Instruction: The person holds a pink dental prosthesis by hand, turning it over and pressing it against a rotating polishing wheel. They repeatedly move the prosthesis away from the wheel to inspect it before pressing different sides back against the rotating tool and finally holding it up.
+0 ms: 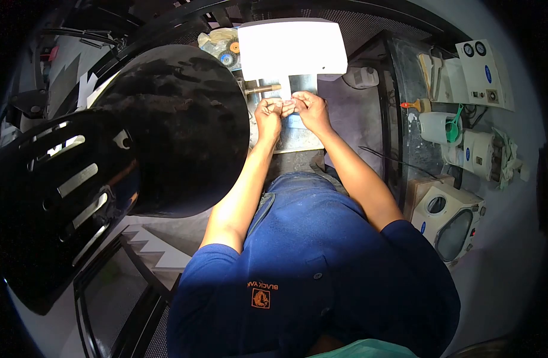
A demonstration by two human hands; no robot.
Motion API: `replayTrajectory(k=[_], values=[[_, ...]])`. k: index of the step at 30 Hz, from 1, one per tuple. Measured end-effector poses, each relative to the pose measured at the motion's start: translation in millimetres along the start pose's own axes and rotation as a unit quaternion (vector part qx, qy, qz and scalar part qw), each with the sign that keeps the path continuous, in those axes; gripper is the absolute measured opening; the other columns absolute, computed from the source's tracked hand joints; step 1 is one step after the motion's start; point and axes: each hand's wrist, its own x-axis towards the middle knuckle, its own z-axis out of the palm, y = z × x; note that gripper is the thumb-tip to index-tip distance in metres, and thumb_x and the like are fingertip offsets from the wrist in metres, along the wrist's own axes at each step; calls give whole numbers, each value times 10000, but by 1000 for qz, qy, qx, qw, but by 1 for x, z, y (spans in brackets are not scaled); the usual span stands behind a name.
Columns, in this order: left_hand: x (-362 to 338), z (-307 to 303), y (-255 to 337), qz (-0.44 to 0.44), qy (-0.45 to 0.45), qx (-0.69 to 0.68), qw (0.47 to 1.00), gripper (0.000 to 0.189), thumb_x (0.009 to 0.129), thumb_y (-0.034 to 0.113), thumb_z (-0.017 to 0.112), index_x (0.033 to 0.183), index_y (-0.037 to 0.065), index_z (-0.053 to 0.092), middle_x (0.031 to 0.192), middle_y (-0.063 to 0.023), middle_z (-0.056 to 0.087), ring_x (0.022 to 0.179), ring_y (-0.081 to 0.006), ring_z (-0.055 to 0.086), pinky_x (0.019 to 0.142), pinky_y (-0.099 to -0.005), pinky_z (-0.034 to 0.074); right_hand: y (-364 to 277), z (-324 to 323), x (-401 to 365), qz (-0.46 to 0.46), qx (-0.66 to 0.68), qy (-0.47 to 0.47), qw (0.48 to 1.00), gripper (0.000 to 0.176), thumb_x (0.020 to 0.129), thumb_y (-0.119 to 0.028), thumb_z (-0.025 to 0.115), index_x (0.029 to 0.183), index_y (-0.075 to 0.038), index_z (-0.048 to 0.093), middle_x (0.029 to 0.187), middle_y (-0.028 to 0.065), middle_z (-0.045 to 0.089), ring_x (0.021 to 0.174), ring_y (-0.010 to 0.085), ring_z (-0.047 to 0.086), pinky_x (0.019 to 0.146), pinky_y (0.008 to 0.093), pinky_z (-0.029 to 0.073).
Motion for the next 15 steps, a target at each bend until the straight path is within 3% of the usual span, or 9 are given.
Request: replayTrajectory(k=[5,7,10,15], values=[[5,0,-2,-34,27,11,999,52,892,-37,437,912,-73,469,850,-242,616,759,-304,659,688,-361,573,13,2,8,60,49,-24,997,113,834,-4,593,933,41,622,822,96,676,736,111,639,646,237,525],[5,1,-1,-45,37,16,998,55,890,-33,438,910,-73,471,837,-239,618,745,-300,660,677,-357,573,17,3,11,103,53,-24,993,95,823,1,599,911,35,610,801,83,666,716,92,616,614,211,479],[6,2,1,-54,40,8,998,56,882,-36,438,904,-71,475,835,-238,618,733,-295,660,667,-347,571,25,6,15,116,49,-26,992,110,841,7,579,937,54,605,832,99,663,733,119,633,639,241,531],[8,2,3,-72,54,16,996,55,880,-34,441,897,-70,479,827,-230,618,713,-293,659,656,-347,570,30,7,19,96,33,-37,994,107,840,10,580,935,55,602,835,98,658,708,118,625,612,236,522]])
